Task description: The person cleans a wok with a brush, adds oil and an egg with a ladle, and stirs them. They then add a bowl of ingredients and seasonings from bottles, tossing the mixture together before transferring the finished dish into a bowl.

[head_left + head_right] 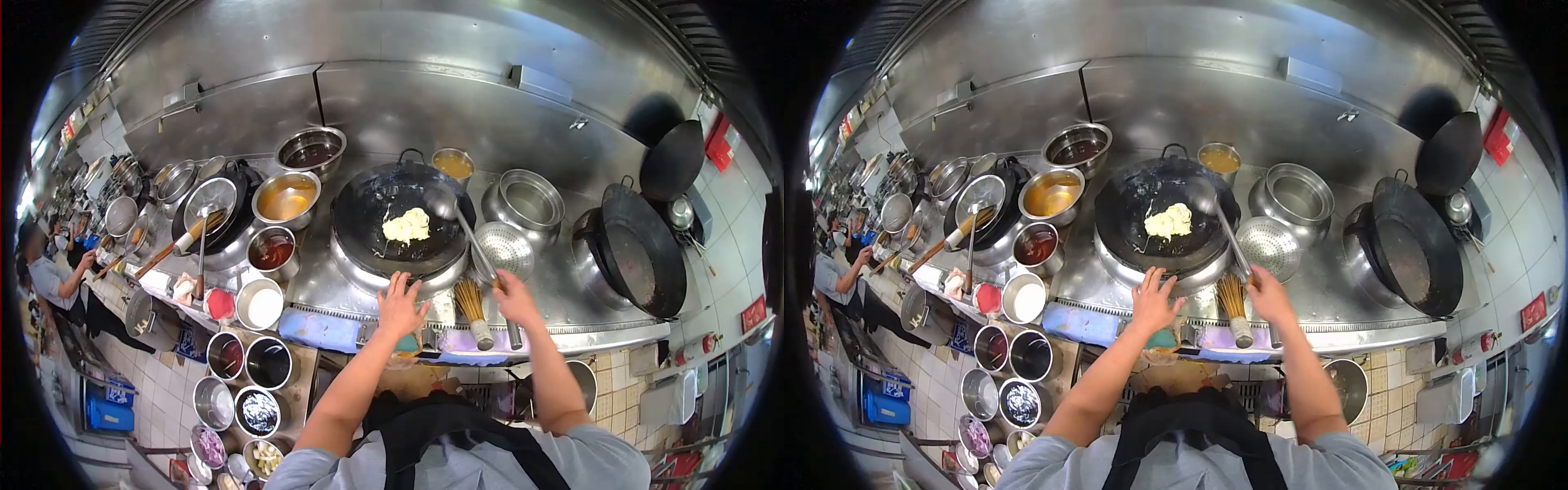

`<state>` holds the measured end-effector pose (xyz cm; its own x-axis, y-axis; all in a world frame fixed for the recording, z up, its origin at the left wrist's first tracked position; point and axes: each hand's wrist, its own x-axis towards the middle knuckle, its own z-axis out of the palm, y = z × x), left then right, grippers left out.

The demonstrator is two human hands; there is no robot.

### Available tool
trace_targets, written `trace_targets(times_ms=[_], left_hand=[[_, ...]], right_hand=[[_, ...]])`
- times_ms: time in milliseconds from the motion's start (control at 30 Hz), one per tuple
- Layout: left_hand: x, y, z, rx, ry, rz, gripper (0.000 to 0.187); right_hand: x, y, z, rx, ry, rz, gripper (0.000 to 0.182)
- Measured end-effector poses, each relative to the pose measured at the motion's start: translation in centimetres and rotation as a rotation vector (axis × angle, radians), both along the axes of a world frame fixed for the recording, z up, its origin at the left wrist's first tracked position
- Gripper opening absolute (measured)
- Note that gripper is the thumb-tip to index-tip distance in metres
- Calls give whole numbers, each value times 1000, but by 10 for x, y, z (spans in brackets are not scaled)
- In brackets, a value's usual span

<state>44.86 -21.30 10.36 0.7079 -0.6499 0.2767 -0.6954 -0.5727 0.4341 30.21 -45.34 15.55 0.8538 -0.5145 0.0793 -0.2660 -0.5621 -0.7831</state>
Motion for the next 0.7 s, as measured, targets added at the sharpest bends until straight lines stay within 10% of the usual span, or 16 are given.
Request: trace_targets(times_ms=[133,167,233,300,433,567,700], left_hand=[[-1,0,3,64,43,-11,47],[-4,2,3,90,19,-15,48],[-13,7,14,91,43,-21,49],[-27,12,8,-45,81,35,49],[-90,47,-22,-208,219,72,45],[-190,95,-99,-186,458,312,34],[-339,202,-245,31,1014,875,38]], right_hand=[[56,52,-72,-244,-30,-86,50],[57,63,-41,302,214,-69,50],[52,54,-23,601,248,58,49],[34,49,-32,83,38,252,47],[-13,50,8,462,129,332,48],[27,4,6,1185,278,156,42],[68,-16,-16,750,237,251,42]])
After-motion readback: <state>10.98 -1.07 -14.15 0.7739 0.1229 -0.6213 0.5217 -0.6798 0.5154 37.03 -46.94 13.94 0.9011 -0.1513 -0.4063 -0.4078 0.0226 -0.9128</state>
